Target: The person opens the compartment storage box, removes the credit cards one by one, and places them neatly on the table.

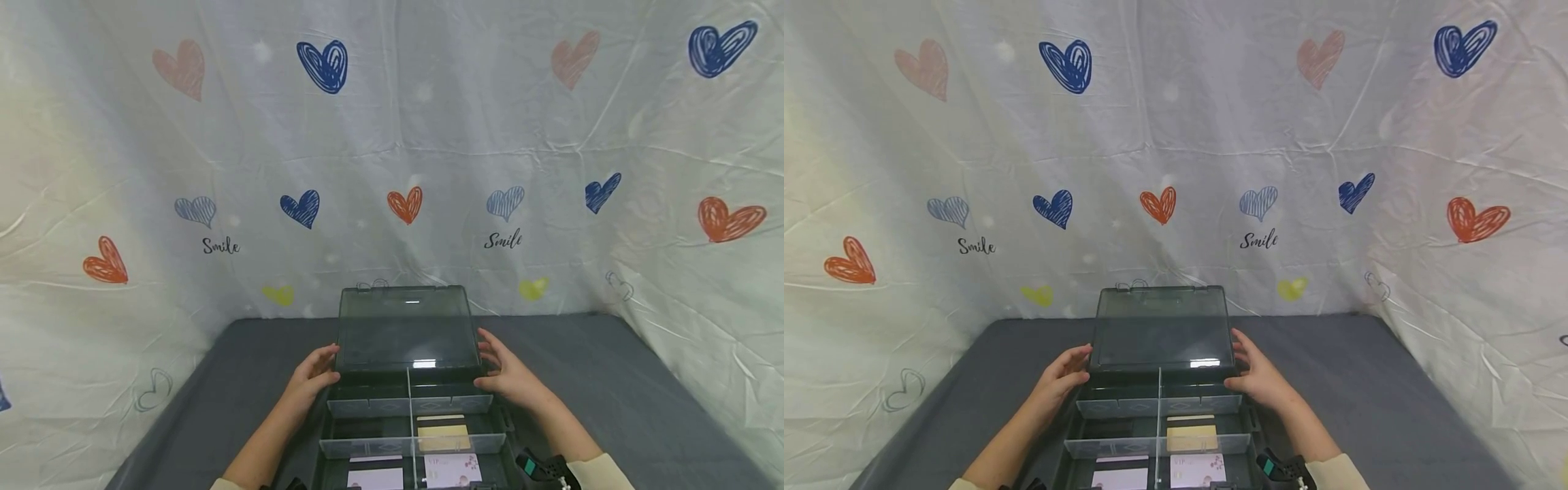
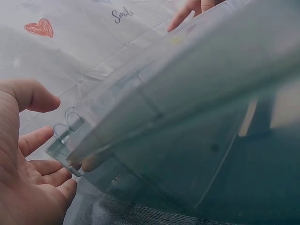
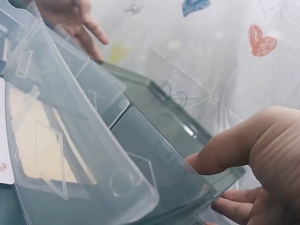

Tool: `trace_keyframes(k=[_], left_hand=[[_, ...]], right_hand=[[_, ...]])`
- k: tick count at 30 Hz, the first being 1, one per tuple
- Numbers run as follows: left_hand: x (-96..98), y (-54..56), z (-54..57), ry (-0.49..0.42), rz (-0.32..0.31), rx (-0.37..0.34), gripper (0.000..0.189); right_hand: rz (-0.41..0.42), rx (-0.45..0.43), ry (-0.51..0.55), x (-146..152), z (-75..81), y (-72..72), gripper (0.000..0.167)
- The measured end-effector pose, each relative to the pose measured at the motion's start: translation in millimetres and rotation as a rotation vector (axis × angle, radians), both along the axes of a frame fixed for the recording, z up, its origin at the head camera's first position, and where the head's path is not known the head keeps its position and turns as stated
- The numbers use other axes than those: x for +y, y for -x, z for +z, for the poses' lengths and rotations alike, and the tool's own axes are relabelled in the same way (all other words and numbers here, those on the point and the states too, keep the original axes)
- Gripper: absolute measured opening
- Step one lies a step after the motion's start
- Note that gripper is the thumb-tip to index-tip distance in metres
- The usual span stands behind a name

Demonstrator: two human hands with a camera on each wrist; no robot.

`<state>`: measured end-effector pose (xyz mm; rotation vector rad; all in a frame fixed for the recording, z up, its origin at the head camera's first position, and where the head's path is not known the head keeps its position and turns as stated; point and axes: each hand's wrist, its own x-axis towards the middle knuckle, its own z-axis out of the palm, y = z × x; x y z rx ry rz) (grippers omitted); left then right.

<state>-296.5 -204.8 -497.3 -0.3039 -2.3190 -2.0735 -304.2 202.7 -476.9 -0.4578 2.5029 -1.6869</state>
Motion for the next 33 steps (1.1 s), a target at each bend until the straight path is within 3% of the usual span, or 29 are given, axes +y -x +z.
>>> trace_keyframes(k=[14, 22, 28, 33], left_hand=[[3.9, -0.9, -7.7, -0.026, 0.054, -0.018, 0.027], [0.3, 2.7, -12.7, -0.047, 0.055, -0.069, 0.037], [-4.9, 4.8, -10.4, -0.048, 0.073, -0.092, 0.048], [-10.6, -2.8, 0.8, -0.037, 0.084, -0.021, 0.045]], right_hand=[[0.046, -0.07, 0.007, 2.7, -5.2, -0.7, 0.106], [0.045, -0.057, -0.071, 3.7, -3.5, -1.4, 0.093], [-0.053, -0.001, -0.203, 9.2, 13.1, -6.1, 0.083], [-0.081, 0.058, -0.231, 17.0, 37.0, -15.7, 0.077]])
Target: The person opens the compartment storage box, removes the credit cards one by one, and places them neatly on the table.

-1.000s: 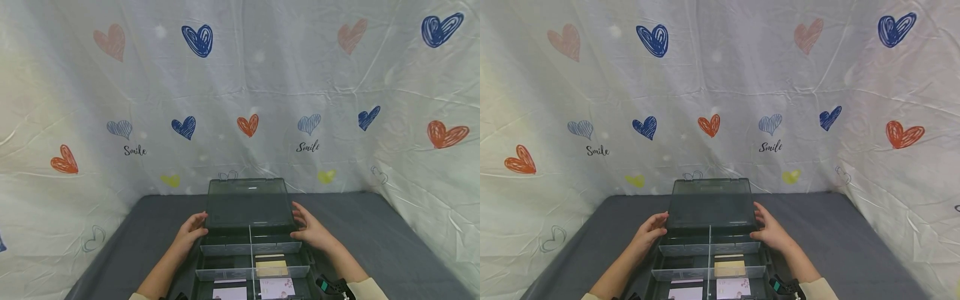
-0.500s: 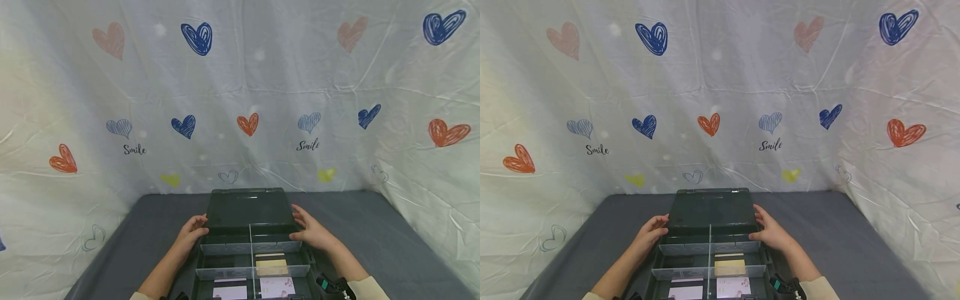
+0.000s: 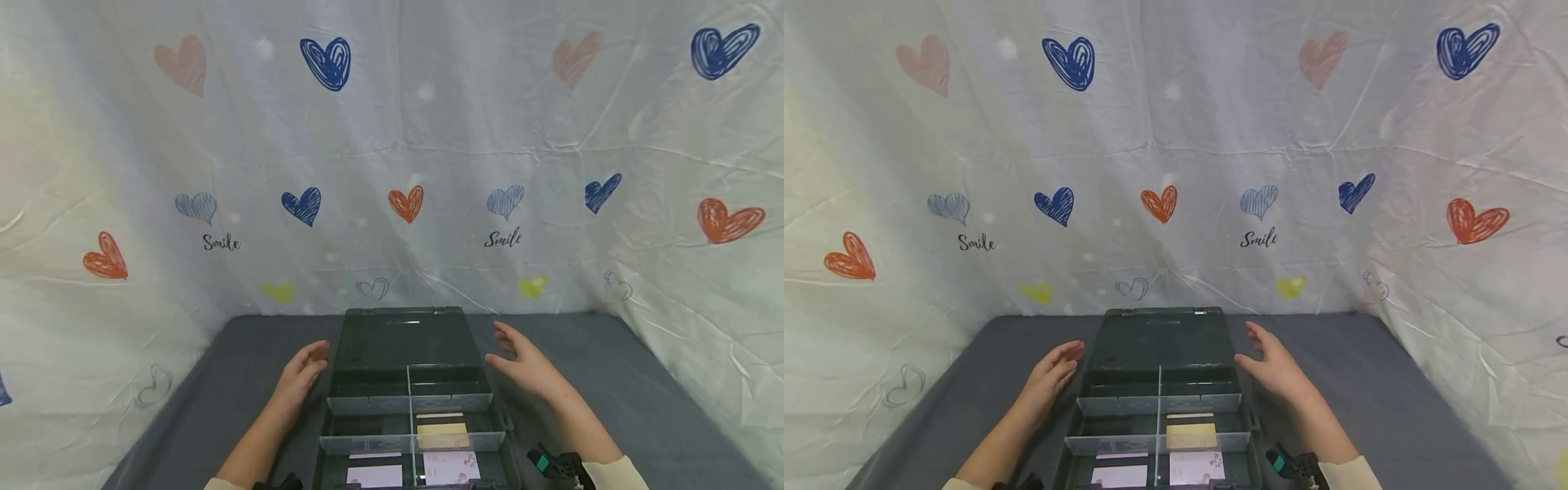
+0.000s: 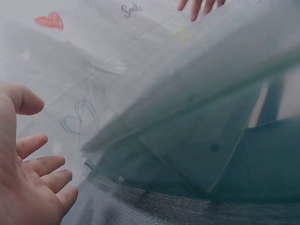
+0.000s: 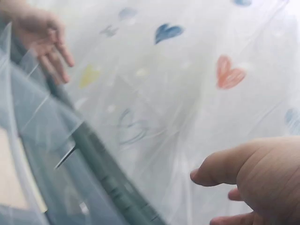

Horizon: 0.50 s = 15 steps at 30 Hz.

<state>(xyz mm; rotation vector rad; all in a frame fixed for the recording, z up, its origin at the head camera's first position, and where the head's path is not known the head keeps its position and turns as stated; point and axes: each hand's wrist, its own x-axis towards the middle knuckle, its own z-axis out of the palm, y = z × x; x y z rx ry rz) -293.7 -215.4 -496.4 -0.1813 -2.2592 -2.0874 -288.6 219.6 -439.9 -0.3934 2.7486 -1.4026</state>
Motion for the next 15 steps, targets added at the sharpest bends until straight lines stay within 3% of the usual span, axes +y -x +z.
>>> trace_keyframes(k=[3, 9, 15], left_hand=[[-4.7, -13.3, 3.1, 0.097, -0.034, 0.095, 0.045], [-12.7, -50.3, 6.5, 0.308, -0.128, 0.229, 0.053], [-14.7, -80.0, -1.2, 0.507, -0.167, 0.446, 0.061]], right_hand=[[0.017, 0.023, -0.001, 3.0, 9.8, -8.3, 0.073], [0.065, 0.033, -0.012, 5.9, 28.7, -24.1, 0.065], [0.139, 0.063, -0.027, 1.0, 42.6, -30.9, 0.056]])
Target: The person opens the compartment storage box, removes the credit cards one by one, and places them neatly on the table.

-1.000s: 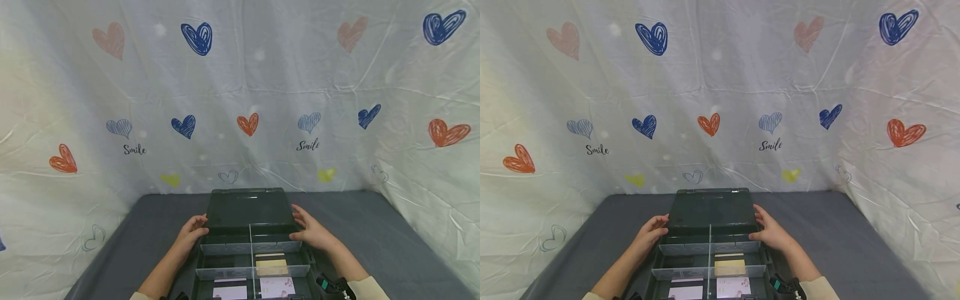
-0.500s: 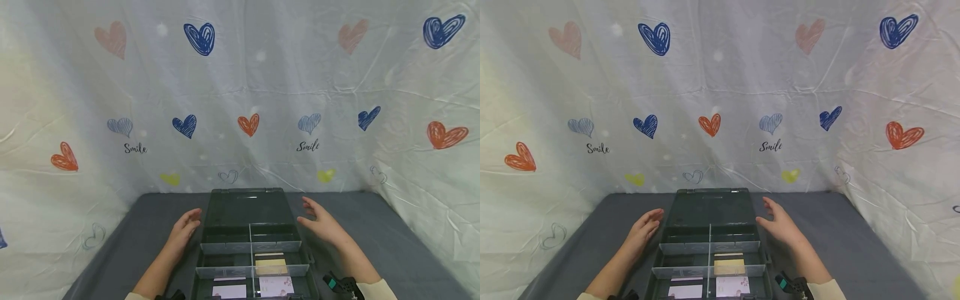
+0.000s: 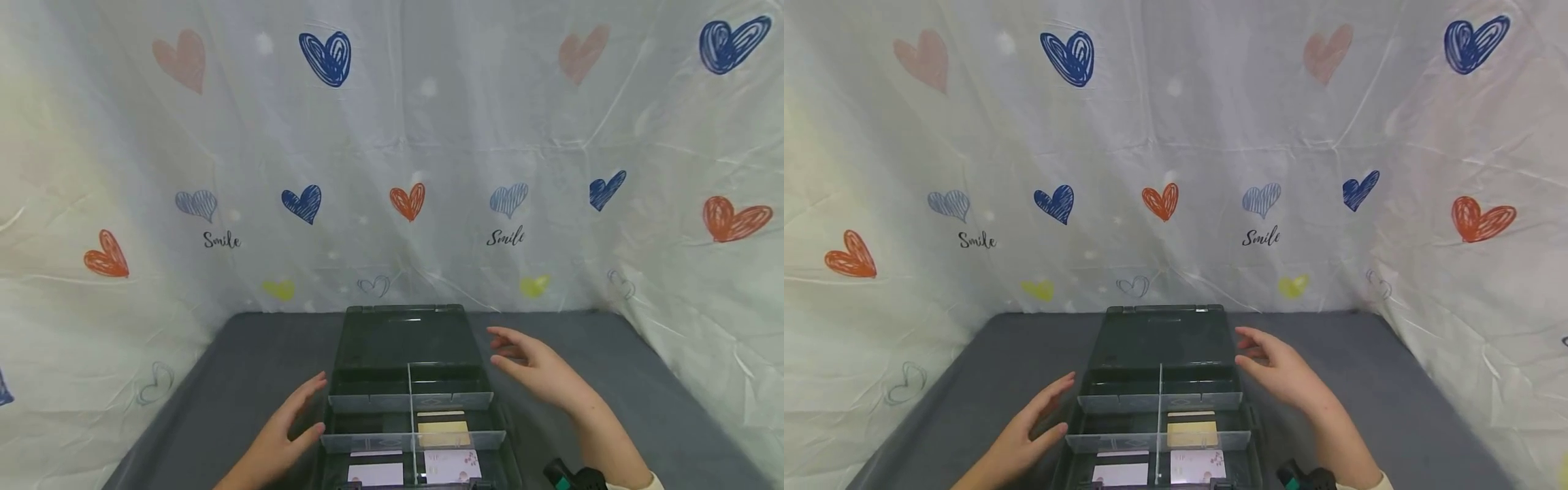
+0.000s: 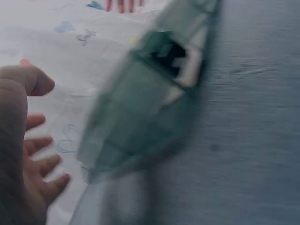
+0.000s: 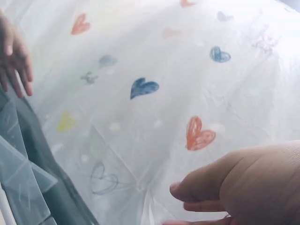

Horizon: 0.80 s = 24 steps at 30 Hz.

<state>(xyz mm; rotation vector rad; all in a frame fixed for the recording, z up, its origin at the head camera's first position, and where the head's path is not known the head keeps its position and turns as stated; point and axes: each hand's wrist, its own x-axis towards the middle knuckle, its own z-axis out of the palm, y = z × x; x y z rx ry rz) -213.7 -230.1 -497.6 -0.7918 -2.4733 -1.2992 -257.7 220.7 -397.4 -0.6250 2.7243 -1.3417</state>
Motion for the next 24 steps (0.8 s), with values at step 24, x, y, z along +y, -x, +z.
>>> trace_keyframes(k=[24], left_hand=[[-16.7, -19.8, -40.0, 0.284, -0.119, 0.246, 0.065]], right_hand=[[0.215, -0.15, -0.245, -45.6, -31.8, -5.7, 0.027]])
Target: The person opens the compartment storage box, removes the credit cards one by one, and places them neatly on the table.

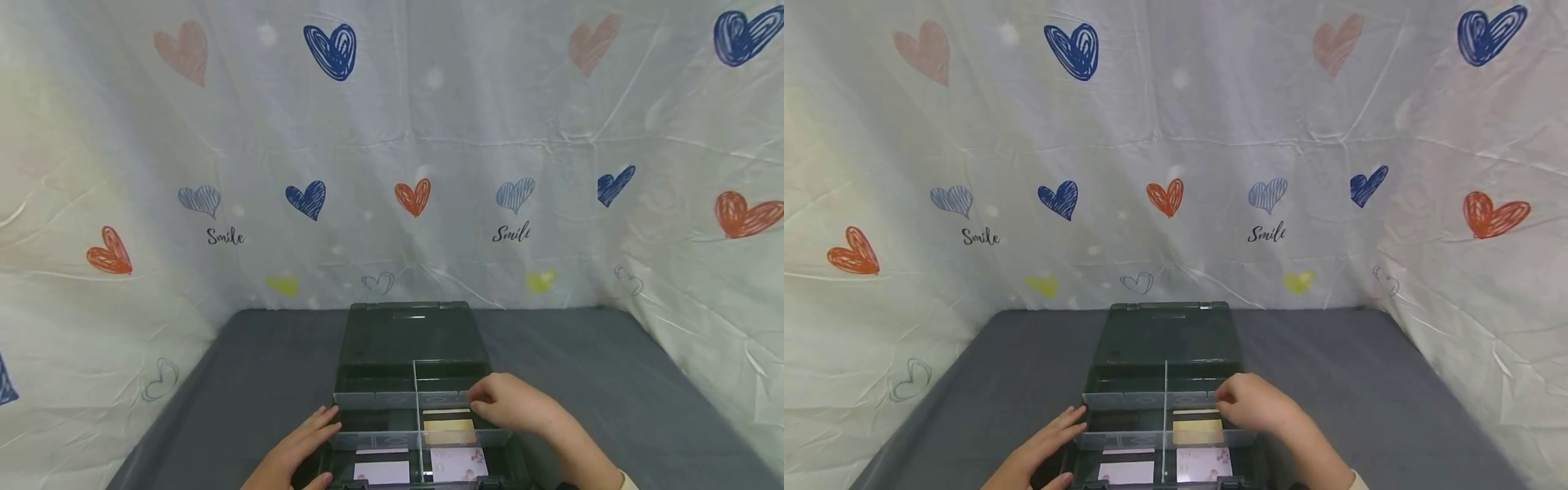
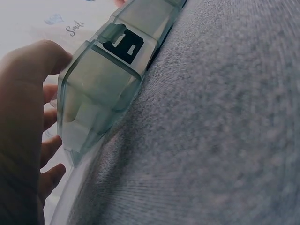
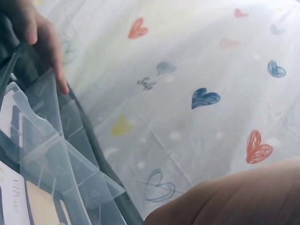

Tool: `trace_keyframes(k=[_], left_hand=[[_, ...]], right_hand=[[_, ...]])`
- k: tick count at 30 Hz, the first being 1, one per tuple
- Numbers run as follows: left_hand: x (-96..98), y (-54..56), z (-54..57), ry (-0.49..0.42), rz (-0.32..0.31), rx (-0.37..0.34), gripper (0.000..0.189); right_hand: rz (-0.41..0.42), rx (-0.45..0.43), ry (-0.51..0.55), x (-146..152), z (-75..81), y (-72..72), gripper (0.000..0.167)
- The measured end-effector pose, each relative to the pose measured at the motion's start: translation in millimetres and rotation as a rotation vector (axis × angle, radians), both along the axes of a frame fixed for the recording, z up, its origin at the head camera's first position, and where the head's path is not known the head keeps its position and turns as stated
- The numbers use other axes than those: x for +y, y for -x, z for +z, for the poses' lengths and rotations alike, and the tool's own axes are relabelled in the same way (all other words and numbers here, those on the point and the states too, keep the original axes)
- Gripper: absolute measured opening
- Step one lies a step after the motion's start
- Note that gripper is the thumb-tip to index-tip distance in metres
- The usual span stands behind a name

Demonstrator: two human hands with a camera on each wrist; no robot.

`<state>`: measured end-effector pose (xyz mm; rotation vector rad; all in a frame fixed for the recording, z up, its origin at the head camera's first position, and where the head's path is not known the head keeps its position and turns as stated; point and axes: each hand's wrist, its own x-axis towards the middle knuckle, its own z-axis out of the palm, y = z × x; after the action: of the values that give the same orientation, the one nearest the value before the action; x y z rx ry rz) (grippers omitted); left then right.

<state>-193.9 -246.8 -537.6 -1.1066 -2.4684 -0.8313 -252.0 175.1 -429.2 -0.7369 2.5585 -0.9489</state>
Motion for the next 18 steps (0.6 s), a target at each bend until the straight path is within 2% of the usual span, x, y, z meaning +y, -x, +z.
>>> trace_keyframes(k=[3, 6, 10, 12, 14, 18], left_hand=[[-0.6, 1.6, -4.8, -0.016, -0.011, -0.012, 0.065], [-1.0, 1.3, -8.4, -0.035, -0.015, -0.035, 0.064], [0.9, 0.1, -8.5, -0.056, 0.014, -0.098, 0.063], [2.2, -0.6, -7.0, -0.066, 0.031, -0.126, 0.062], [2.9, -1.5, -5.0, -0.073, 0.042, -0.144, 0.062], [1.9, -2.7, -2.1, -0.066, 0.026, -0.128, 0.059]], right_hand=[[-0.017, 0.012, -0.036, -2.2, -2.4, -2.1, 0.026], [-0.037, 0.042, -0.06, -7.4, -7.0, -3.7, 0.018], [-0.048, 0.124, -0.098, -14.7, -16.0, -7.2, 0.039], [-0.058, 0.178, -0.117, -18.1, -19.9, -9.8, 0.044], [-0.083, 0.22, -0.129, -22.0, -23.6, -11.7, 0.045], [-0.152, 0.275, -0.177, -30.6, -29.8, -14.5, 0.043]])
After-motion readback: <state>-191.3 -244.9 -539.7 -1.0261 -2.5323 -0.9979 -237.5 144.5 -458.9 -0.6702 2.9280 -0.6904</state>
